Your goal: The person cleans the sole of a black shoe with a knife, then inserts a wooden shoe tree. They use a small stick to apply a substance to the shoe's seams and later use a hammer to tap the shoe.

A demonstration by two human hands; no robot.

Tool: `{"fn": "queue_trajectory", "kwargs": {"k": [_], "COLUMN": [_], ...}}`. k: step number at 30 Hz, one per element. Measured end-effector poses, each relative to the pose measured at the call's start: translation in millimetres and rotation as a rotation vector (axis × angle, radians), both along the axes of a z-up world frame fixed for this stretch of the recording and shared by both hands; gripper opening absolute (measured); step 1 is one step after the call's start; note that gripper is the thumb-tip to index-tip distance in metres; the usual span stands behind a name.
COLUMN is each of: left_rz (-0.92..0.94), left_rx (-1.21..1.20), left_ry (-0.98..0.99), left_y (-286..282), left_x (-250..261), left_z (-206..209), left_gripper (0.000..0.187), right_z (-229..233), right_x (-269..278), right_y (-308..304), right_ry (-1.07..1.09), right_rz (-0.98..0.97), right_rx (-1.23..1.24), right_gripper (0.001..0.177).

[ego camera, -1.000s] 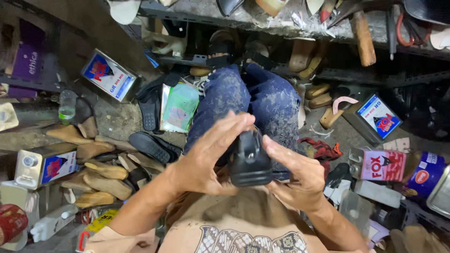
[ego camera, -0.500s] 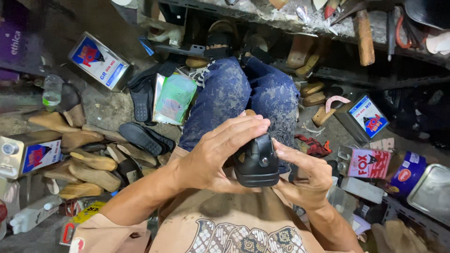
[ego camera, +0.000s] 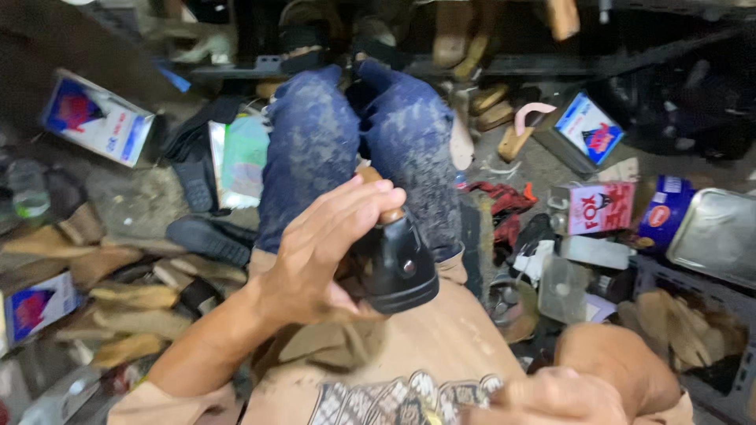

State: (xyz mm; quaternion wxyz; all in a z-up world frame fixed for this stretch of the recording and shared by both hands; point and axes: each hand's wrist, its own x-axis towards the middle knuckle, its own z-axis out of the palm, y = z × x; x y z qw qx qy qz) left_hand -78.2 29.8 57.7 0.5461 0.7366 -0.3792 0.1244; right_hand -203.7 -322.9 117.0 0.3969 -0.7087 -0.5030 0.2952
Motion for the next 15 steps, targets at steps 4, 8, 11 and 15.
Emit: {"fn": "queue_trajectory", "kwargs": {"k": [4,8,11,15], "left_rz": [0.046,0.066,0.071,0.069], "left_rx": [0.014,0.058,0.049,0.087], "left_ry": [0.029,-0.041,-0.080,-0.087], "left_y": [-13.2,-26.8,-33.4,-33.2], "left_x": [0.2,0.8,1.7,2.7], "left_z": [2.7,5.8,4.9,9.5], "left_gripper": [0.077,0.068,0.064,0.061], "right_z": [70.7,61.8,57.8,62.6], "right_x": [59.9,54.0,58.0,65.9], "right_y": [61.8,71.0,66.4,64.8], "right_ry": [-0.617,-0.569,-0.650,-0.628], "right_rz": [-0.220,-0.642,-0.631,-0.465], "right_rx": [-0.070,-0.108,-0.094,-0.121], "right_gripper": [0.019,0.020,0.027,0.036]}}
